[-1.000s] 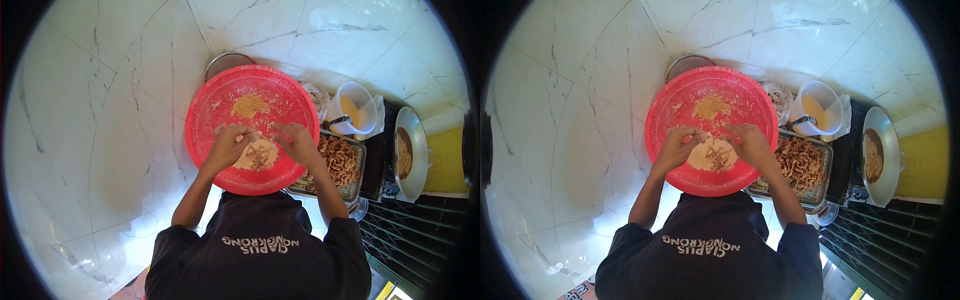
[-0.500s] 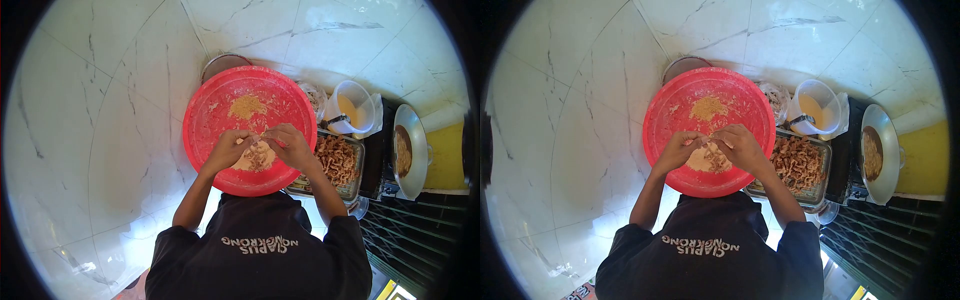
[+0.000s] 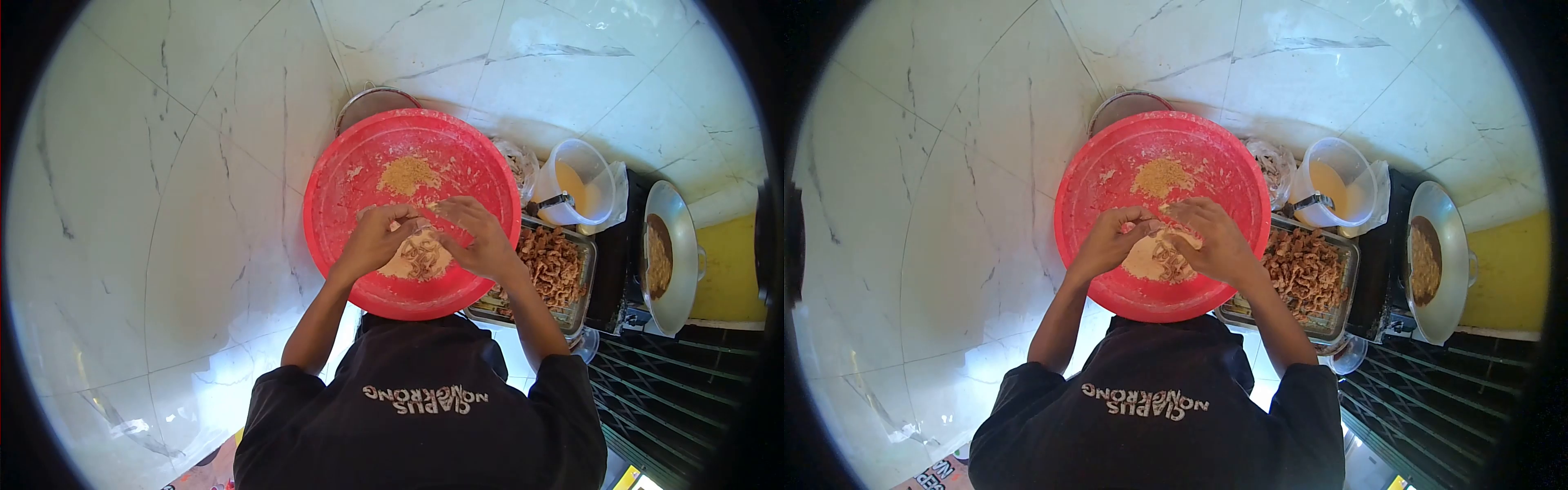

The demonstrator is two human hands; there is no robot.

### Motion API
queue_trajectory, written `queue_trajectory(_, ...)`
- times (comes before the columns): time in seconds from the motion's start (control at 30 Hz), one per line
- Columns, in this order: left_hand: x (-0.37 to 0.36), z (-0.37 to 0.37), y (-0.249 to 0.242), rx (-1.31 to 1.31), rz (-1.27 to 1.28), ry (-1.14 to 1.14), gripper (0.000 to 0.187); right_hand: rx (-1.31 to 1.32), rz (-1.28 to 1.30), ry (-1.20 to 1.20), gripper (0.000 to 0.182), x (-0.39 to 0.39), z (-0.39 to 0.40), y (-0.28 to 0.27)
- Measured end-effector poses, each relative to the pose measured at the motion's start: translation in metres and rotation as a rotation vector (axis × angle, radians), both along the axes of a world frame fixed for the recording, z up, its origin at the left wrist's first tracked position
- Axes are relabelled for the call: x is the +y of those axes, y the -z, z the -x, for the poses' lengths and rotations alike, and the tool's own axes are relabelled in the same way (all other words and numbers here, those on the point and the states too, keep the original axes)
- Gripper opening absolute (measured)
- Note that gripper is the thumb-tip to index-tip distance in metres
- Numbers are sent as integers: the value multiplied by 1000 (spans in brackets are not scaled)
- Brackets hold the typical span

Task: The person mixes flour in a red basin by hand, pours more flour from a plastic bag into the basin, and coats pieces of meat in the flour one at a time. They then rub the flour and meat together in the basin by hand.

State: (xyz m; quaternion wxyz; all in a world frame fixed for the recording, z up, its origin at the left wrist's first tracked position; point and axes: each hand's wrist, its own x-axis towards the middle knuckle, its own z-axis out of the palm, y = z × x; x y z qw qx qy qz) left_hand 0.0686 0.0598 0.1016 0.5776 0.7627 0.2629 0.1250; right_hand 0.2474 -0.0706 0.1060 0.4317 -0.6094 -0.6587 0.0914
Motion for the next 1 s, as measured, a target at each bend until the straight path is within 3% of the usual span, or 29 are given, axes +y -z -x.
queue_trajectory(0.23,-2,1,-2,-32,9,25,20,-72,43,-67,25,2,-8,12)
queue_trajectory(0.43,-9,2,-9,232,-451,51,23,-320,-23,6,18,-2,3,6)
queue_trajectory(0.63,-14,1,-6,189,-486,-32,22,-300,37,98,12,0,6,11)
queue_trajectory(0.77,-15,7,-7,142,-399,-48,19,-204,92,214,14,5,-10,33)
queue_trajectory(0.87,-9,10,0,123,-341,-83,20,-186,464,45,20,1,-21,55)
queue_trajectory(0.93,-7,11,4,143,-371,-78,21,-89,339,23,20,-4,-11,56)
queue_trajectory(1.0,-5,9,12,114,-136,-78,17,35,229,-22,21,-1,-5,50)
